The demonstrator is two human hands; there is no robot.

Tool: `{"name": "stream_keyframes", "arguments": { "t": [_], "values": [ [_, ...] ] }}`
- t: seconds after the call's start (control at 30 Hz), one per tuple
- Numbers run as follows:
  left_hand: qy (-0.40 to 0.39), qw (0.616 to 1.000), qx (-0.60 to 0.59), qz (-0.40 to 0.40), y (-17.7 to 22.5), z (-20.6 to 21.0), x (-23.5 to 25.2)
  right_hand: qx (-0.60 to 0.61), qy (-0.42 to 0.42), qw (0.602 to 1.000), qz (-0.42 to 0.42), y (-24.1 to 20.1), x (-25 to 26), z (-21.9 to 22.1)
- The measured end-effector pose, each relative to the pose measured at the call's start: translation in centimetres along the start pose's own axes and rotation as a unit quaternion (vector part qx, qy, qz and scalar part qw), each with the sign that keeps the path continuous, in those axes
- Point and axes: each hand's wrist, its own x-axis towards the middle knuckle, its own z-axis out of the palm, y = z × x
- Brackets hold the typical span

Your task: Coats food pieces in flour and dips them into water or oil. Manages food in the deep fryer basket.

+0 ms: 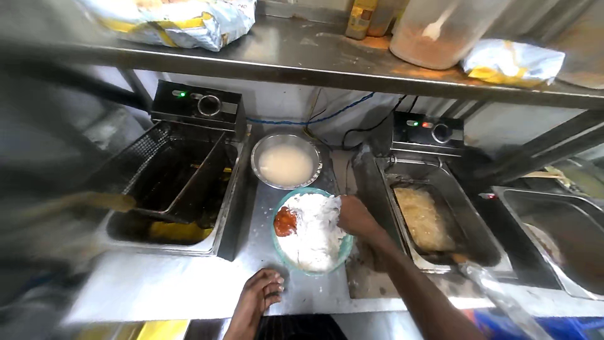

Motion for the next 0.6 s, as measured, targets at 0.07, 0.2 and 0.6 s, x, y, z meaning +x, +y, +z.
{"name": "stream_keyframes", "arguments": {
  "t": [0.07, 0.2, 0.6],
  "values": [
    [-0.002, 1.000, -0.005, 0.003, 0.2, 0.0, 0.2, 0.027, 0.016, 0.999, -0.015, 0.5, 0.7, -0.7],
    [0.004, 1.000, -0.019, 0.006, 0.5, -0.3, -0.1, 0.120, 0.040, 0.991, -0.048, 0.3, 2.0, -3.5],
    [0.028, 0.997, -0.077, 0.012, -0.2, -3.4, -0.3, 0.263, 0.071, 0.945, -0.182, -6.5, 8.3, -12.3]
  ]
}}
